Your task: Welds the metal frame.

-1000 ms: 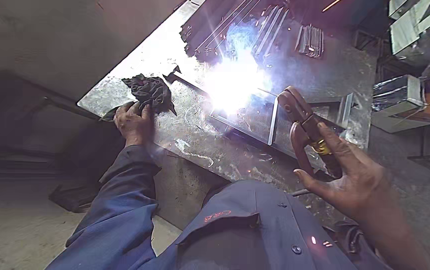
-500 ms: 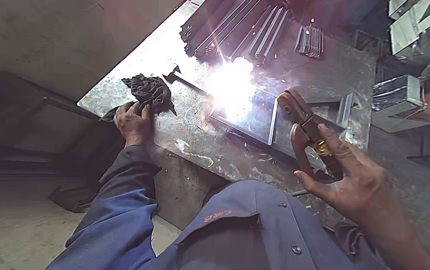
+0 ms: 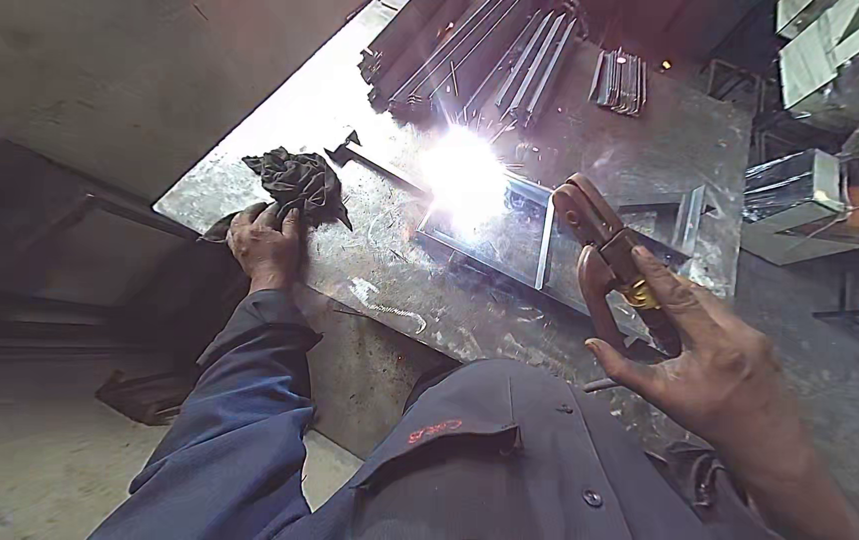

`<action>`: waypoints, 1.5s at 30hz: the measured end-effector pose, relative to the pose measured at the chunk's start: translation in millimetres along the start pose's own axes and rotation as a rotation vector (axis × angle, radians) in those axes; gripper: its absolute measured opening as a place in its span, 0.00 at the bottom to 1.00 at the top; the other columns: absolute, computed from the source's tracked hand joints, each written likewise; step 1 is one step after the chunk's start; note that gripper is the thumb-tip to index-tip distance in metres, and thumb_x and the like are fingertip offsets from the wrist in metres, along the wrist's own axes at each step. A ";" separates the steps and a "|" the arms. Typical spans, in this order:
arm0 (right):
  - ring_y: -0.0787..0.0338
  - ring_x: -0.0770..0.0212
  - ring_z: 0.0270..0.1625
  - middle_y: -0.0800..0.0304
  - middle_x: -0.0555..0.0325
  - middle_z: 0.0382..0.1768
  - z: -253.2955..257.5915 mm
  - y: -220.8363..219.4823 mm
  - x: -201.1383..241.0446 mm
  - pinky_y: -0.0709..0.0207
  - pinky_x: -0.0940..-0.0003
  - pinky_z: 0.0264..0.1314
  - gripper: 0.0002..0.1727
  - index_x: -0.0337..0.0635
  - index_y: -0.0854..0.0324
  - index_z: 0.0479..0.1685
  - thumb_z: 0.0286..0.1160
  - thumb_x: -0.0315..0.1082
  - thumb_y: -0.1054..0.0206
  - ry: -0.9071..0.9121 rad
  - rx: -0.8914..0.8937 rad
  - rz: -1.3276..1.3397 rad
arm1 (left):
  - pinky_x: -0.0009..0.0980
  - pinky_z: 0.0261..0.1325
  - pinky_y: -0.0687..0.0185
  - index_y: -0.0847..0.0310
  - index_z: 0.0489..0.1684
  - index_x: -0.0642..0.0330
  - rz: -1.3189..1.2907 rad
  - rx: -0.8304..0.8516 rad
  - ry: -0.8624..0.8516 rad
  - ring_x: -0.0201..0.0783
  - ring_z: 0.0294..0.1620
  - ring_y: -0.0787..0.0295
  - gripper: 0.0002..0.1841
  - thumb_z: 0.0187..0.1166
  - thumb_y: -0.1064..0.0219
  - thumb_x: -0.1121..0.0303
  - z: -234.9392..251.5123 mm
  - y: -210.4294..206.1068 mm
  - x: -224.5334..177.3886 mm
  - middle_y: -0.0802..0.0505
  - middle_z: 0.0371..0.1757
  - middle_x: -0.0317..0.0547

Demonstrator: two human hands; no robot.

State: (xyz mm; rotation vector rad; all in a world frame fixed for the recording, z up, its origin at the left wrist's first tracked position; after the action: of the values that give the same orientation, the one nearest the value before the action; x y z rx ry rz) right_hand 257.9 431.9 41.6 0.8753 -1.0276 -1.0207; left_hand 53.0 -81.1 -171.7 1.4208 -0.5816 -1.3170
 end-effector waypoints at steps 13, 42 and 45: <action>0.11 0.55 0.41 0.11 0.45 0.61 -0.9 0.7 -1.6 0.18 0.52 0.35 0.53 0.59 0.31 0.89 0.59 0.74 0.30 -0.002 0.000 0.014 | 0.60 0.88 0.44 0.15 0.72 0.53 -0.002 0.001 -0.006 0.57 0.86 0.30 0.30 0.87 0.46 0.40 -0.9 1.4 -1.1 0.18 0.80 0.55; 0.12 0.60 0.44 0.15 0.45 0.65 5.4 -2.5 -17.0 0.17 0.58 0.43 0.55 0.57 0.32 0.89 0.59 0.77 0.31 -0.053 -0.024 0.121 | 0.61 0.89 0.45 0.15 0.72 0.52 -0.037 -0.005 0.013 0.58 0.86 0.30 0.30 0.87 0.46 0.39 -0.1 0.5 3.1 0.18 0.79 0.56; 0.12 0.60 0.44 0.14 0.45 0.64 6.7 -2.2 -16.9 0.17 0.58 0.42 0.54 0.57 0.32 0.89 0.59 0.76 0.32 -0.056 -0.013 0.114 | 0.62 0.88 0.44 0.15 0.71 0.53 -0.038 -0.006 0.002 0.60 0.85 0.29 0.31 0.87 0.47 0.39 -0.6 1.4 2.9 0.17 0.79 0.58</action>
State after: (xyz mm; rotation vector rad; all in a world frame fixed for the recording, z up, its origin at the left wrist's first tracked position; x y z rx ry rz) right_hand 247.9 446.6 37.2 0.7721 -1.1048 -0.9593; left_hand 54.7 -83.8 -171.7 1.4347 -0.5516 -1.3464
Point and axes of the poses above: each hand's wrist, its own z-axis towards the middle knuckle, its own y-axis out of the back of the hand, x = y × z, the point moved 3 cm from there along z, towards the middle knuckle
